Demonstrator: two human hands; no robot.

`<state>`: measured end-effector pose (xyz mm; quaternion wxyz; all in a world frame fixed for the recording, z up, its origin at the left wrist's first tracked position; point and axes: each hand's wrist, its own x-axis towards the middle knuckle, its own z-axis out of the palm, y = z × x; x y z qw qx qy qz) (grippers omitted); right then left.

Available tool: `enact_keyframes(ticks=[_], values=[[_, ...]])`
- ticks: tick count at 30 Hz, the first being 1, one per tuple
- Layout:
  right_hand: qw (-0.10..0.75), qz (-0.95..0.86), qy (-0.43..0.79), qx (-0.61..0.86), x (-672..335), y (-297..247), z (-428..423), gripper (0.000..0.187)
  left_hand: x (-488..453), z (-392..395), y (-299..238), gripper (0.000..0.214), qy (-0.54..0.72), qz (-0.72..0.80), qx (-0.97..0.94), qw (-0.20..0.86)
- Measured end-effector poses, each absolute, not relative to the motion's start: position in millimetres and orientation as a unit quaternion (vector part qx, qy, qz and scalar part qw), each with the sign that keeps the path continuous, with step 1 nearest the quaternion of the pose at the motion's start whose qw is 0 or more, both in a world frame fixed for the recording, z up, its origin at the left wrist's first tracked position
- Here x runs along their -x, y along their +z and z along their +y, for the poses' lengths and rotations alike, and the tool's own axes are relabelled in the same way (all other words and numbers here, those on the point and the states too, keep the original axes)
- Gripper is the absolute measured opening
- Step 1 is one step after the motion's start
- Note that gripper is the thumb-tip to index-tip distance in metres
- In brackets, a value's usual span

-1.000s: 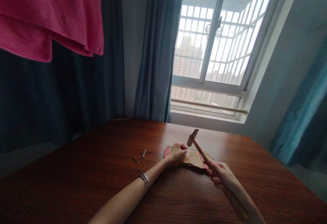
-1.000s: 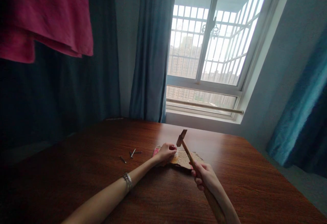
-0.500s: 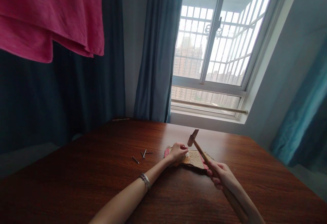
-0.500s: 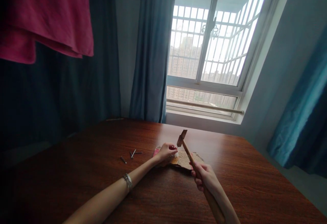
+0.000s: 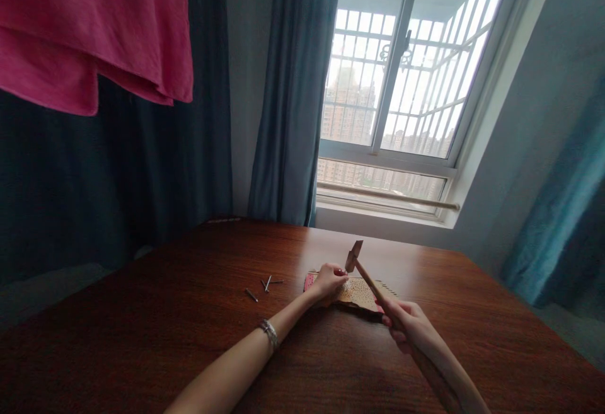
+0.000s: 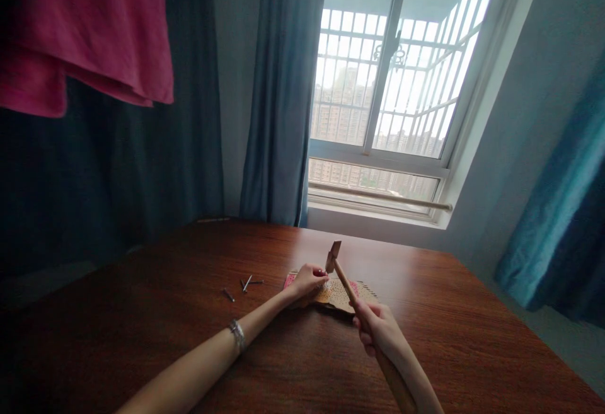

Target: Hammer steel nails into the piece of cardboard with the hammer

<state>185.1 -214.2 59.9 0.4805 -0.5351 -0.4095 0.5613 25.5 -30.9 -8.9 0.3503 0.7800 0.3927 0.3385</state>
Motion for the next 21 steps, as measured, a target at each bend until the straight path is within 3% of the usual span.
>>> enact_keyframes(ticks=[14,21], values=[[0.476,-0.413,0.555,0.543,-182,66,-215,0.043,-22,-32,-7,0.022,0.338,0.393,-0.78,0.351],[0.523,-0.423,0.464,0.577,-209,58,-210,0.036,-22,-31,-6,0.023,0.343,0.375,-0.775,0.377]])
